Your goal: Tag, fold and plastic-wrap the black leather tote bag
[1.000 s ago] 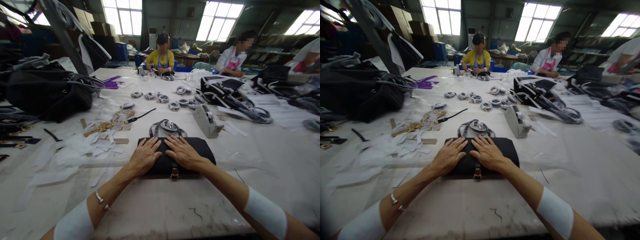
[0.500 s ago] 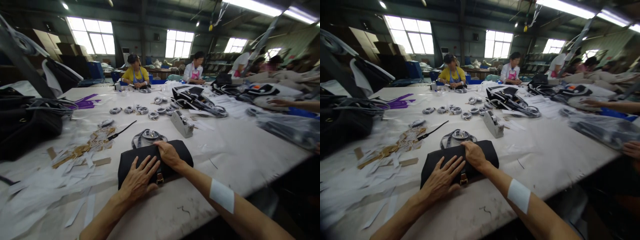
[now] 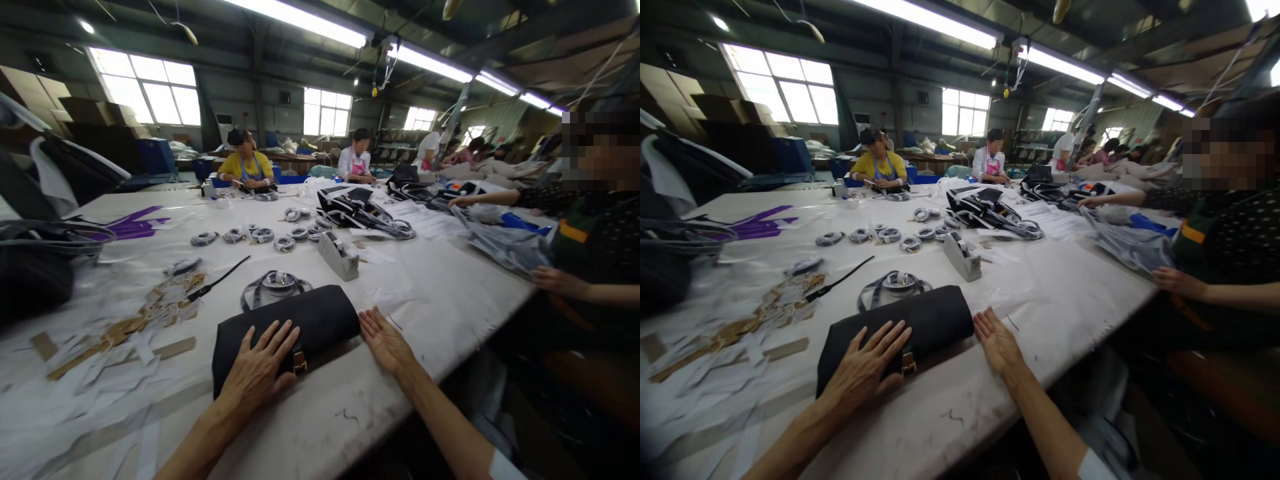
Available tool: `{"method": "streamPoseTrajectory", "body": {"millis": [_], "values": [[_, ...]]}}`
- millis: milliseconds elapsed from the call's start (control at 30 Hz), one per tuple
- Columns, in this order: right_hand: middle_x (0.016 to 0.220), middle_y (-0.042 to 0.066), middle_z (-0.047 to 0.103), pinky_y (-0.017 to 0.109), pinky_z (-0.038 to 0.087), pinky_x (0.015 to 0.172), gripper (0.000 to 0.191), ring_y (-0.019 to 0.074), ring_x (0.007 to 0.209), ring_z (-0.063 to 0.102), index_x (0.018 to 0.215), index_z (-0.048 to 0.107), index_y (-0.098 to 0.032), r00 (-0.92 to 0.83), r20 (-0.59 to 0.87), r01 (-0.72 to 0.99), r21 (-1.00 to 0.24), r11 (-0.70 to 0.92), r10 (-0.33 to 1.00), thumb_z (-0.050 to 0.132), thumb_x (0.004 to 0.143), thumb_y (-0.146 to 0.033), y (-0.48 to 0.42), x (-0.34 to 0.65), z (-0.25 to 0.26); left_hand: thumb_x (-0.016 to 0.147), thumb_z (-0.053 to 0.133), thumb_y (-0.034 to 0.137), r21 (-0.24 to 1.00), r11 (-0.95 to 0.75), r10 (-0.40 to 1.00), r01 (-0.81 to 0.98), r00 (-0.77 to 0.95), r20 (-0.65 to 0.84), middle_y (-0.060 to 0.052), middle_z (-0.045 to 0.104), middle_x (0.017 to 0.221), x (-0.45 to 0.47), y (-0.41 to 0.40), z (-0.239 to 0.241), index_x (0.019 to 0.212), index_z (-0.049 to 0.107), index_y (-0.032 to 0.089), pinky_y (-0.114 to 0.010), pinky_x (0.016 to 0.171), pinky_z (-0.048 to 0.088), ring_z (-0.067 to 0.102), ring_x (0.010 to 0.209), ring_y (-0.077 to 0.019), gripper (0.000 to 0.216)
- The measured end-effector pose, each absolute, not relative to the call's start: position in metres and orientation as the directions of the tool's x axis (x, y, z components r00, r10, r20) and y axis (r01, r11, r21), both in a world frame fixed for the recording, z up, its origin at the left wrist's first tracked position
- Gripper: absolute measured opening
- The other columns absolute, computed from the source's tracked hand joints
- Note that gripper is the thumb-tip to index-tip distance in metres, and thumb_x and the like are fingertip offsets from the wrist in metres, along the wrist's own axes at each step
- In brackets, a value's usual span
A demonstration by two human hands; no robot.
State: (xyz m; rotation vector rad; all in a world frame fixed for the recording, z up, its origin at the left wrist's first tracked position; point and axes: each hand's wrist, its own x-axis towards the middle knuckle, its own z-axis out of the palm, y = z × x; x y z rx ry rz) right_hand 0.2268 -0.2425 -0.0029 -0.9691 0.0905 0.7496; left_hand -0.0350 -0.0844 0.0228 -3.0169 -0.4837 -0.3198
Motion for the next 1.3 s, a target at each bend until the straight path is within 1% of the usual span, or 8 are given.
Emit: {"method": "streamPoseTrajectory", "body": {"millis": [100, 267, 467, 733, 833, 967, 1100, 1300], "values": [[0.081, 0.004, 0.073, 0.029, 0.062, 0.073, 0.010, 0.0173, 0.077, 0.072, 0.087, 0.065, -0.015, 0.696, -0.388, -0.671, -0.650, 0.356, 0.604, 0.070, 0.081, -0.022, -0.210, 0.225, -0.001, 0.082, 0.062, 0.031, -0.042, -0.949, 0.297, 0.314, 0.928, 0.223, -0.004, 0.035, 0.152, -0.035, -0.084, 0.022, 0.150, 0.025, 0.033, -0.060, 0.107, 0.031, 0.040, 0.135, -0.0328, 0.077], [0.076, 0.000, 0.074, 0.022, 0.060, 0.074, 0.006, 0.0119, 0.071, 0.071, 0.083, 0.066, -0.016, 0.751, -0.341, -0.634, -0.612, 0.473, 0.566, 0.068, 0.082, -0.021, -0.189, 0.226, -0.003, 0.081, 0.063, 0.030, -0.024, -0.951, 0.295, 0.307, 0.930, 0.219, -0.003, 0.034, 0.153, -0.036, -0.083, 0.021, 0.150, 0.024, 0.033, -0.059, 0.109, 0.029, 0.040, 0.136, -0.0331, 0.079], [0.087, 0.005, 0.074, 0.032, 0.062, 0.072, 0.017, 0.0176, 0.082, 0.072, 0.089, 0.065, -0.016, 0.784, -0.320, -0.602, -0.602, 0.525, 0.532, 0.067, 0.084, -0.033, -0.196, 0.247, 0.006, 0.080, 0.064, 0.028, -0.017, -0.955, 0.284, 0.297, 0.929, 0.239, -0.004, 0.035, 0.152, -0.037, -0.084, 0.022, 0.150, 0.026, 0.032, -0.058, 0.110, 0.029, 0.041, 0.135, -0.0332, 0.080], [0.079, 0.001, 0.073, 0.029, 0.060, 0.079, 0.008, 0.0124, 0.079, 0.071, 0.081, 0.064, -0.018, 0.907, -0.223, -0.411, -0.654, 0.635, 0.358, 0.060, 0.086, -0.024, -0.208, 0.264, 0.029, 0.081, 0.064, 0.028, -0.011, -0.954, 0.285, 0.300, 0.915, 0.287, -0.003, 0.040, 0.150, -0.037, -0.087, 0.025, 0.149, 0.029, 0.033, -0.056, 0.110, 0.030, 0.044, 0.133, -0.0308, 0.077], [0.095, 0.003, 0.075, 0.034, 0.053, 0.097, 0.016, 0.0147, 0.097, 0.069, 0.093, 0.068, -0.018, 0.951, -0.047, -0.240, -0.735, 0.634, 0.306, 0.062, 0.086, -0.032, -0.211, 0.235, 0.039, 0.082, 0.064, 0.029, -0.005, -0.957, 0.275, 0.290, 0.912, 0.306, -0.004, 0.042, 0.150, -0.036, -0.086, 0.023, 0.149, 0.030, 0.032, -0.056, 0.110, 0.029, 0.044, 0.133, -0.0306, 0.075], [0.118, 0.009, 0.070, 0.047, 0.043, 0.108, 0.031, 0.0245, 0.115, 0.062, 0.112, 0.069, -0.018, 0.793, 0.359, 0.243, -0.927, 0.285, 0.492, 0.059, 0.090, -0.037, -0.209, 0.174, 0.033, 0.082, 0.062, 0.028, 0.003, -0.956, 0.283, 0.295, 0.912, 0.298, -0.004, 0.040, 0.150, -0.036, -0.086, 0.020, 0.149, 0.030, 0.031, -0.057, 0.109, 0.029, 0.044, 0.133, -0.0317, 0.074], [0.121, 0.008, 0.068, 0.049, 0.046, 0.105, 0.030, 0.0265, 0.118, 0.060, 0.119, 0.067, -0.024, 0.508, 0.608, 0.678, -0.719, 0.152, 0.610, 0.053, 0.093, -0.027, -0.200, 0.142, 0.008, 0.084, 0.060, 0.029, 0.007, -0.958, 0.272, 0.285, 0.907, 0.320, -0.005, 0.042, 0.150, -0.037, -0.086, 0.019, 0.148, 0.032, 0.030, -0.056, 0.111, 0.027, 0.044, 0.133, -0.0306, 0.070], [0.124, 0.006, 0.066, 0.049, 0.043, 0.109, 0.042, 0.0214, 0.122, 0.058, 0.133, 0.055, -0.026, 0.143, 0.752, 0.910, -0.356, 0.214, 0.643, 0.045, 0.094, -0.013, -0.195, 0.136, -0.002, 0.085, 0.059, 0.032, 0.025, -0.958, 0.278, 0.285, 0.908, 0.315, -0.007, 0.044, 0.149, -0.037, -0.085, 0.018, 0.147, 0.034, 0.027, -0.057, 0.111, 0.026, 0.042, 0.134, -0.0313, 0.067]]}}
